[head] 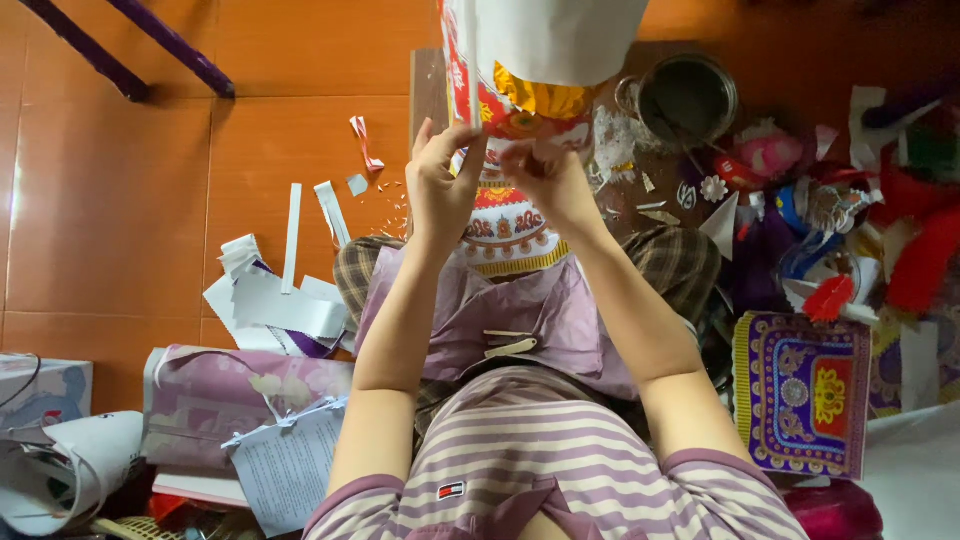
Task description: Decorating a paper-mache animal figure with colorful paper strips and cutting materials to size
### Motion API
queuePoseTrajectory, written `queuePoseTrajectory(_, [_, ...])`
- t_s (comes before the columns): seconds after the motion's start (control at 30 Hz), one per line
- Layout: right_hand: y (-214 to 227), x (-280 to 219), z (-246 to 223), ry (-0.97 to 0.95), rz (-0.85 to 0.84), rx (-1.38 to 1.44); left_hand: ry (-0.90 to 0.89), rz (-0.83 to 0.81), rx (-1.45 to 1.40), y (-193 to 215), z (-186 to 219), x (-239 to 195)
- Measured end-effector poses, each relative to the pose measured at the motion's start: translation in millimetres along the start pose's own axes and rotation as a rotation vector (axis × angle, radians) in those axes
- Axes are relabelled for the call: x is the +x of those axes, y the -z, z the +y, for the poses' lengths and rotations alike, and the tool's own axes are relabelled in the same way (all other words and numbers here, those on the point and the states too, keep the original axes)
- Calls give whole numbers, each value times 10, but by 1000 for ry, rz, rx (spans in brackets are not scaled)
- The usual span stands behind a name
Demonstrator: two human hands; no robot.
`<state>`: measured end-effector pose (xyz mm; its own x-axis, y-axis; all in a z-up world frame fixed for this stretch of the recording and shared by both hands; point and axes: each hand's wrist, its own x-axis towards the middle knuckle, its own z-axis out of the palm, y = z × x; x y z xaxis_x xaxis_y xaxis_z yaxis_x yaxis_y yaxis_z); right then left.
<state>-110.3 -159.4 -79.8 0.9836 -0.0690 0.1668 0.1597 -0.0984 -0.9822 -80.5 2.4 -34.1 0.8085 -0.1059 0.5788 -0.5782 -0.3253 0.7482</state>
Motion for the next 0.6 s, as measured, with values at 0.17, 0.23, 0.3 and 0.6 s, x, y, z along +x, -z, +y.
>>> queuePoseTrajectory(0.17, [302, -420, 634, -101, -68, 80, -154, -188, 211, -85, -449, -235])
queuePoseTrajectory(0.23, [619, -692, 827, -153, 29, -8, -41, -468, 202, 52, -443, -366])
queuePoseTrajectory(0.3, [988, -1008, 1071, -207, 137, -95, 48, -762, 196, 115, -433, -472])
queuePoseTrajectory(0.6, [2601, -3165, 2824, -519, 935, -390, 294, -1195, 341, -146, -393, -652])
